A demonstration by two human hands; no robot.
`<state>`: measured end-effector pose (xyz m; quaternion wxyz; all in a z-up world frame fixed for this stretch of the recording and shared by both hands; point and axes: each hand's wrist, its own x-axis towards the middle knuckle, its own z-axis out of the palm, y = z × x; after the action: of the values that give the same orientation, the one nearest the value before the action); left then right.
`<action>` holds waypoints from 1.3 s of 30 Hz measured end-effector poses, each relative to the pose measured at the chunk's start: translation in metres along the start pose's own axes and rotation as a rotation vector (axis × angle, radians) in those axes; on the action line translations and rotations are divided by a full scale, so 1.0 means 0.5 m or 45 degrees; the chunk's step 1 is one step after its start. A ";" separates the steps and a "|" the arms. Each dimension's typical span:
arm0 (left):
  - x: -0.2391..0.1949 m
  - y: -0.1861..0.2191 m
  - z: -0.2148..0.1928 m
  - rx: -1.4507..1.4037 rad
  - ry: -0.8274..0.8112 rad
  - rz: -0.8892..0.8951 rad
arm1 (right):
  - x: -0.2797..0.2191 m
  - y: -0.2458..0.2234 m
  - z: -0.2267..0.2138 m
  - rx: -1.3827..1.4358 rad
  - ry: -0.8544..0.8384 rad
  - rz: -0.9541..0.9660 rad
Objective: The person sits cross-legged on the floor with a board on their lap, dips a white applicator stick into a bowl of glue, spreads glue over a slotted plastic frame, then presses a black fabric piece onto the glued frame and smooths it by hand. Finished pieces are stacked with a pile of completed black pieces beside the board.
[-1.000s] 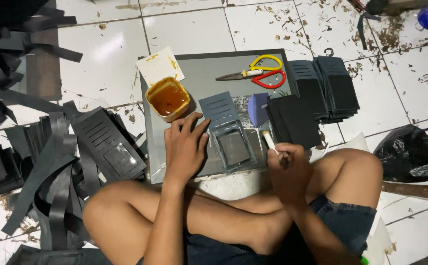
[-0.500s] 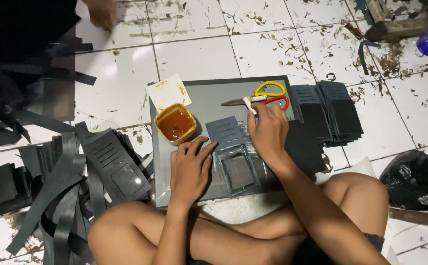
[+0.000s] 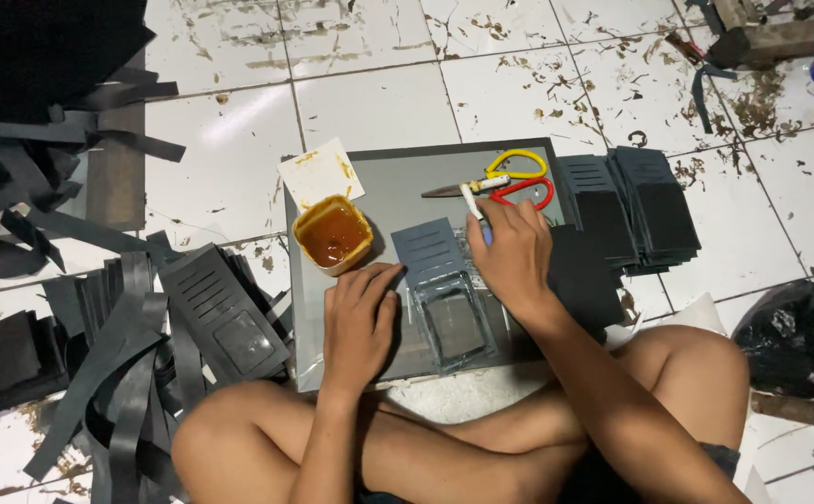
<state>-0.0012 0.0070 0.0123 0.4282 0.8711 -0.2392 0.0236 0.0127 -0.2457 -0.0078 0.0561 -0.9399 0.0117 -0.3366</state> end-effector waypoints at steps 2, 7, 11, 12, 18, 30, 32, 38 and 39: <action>-0.003 -0.002 0.002 -0.043 0.054 0.035 | 0.002 -0.009 -0.051 0.022 0.003 0.015; -0.012 -0.012 0.014 -0.134 0.214 0.120 | -0.078 0.028 -0.157 -0.014 0.041 0.127; -0.024 0.002 0.017 -0.180 0.269 0.159 | -0.179 0.087 -0.200 -0.214 0.015 0.250; -0.025 0.008 0.017 -0.186 0.282 0.174 | -0.197 0.098 -0.205 -0.282 -0.007 0.316; -0.054 0.056 0.005 -0.165 0.302 0.130 | -0.193 0.065 -0.227 -0.149 -0.104 0.411; -0.132 0.181 0.047 -0.325 0.236 0.030 | -0.197 0.039 -0.285 0.562 0.076 0.770; -0.125 0.223 0.067 -0.366 0.208 0.029 | -0.211 0.033 -0.292 0.863 0.062 0.908; -0.085 0.328 0.104 -0.594 -0.049 -0.219 | -0.291 -0.008 -0.286 1.661 0.033 1.217; -0.076 0.340 0.109 -0.616 -0.133 -0.321 | -0.302 -0.015 -0.282 1.754 0.015 1.270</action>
<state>-0.1179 -0.1072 0.0934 0.6104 0.7664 -0.1495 -0.1327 -0.1936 -0.2432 0.0059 0.7574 -0.5790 0.2174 -0.2095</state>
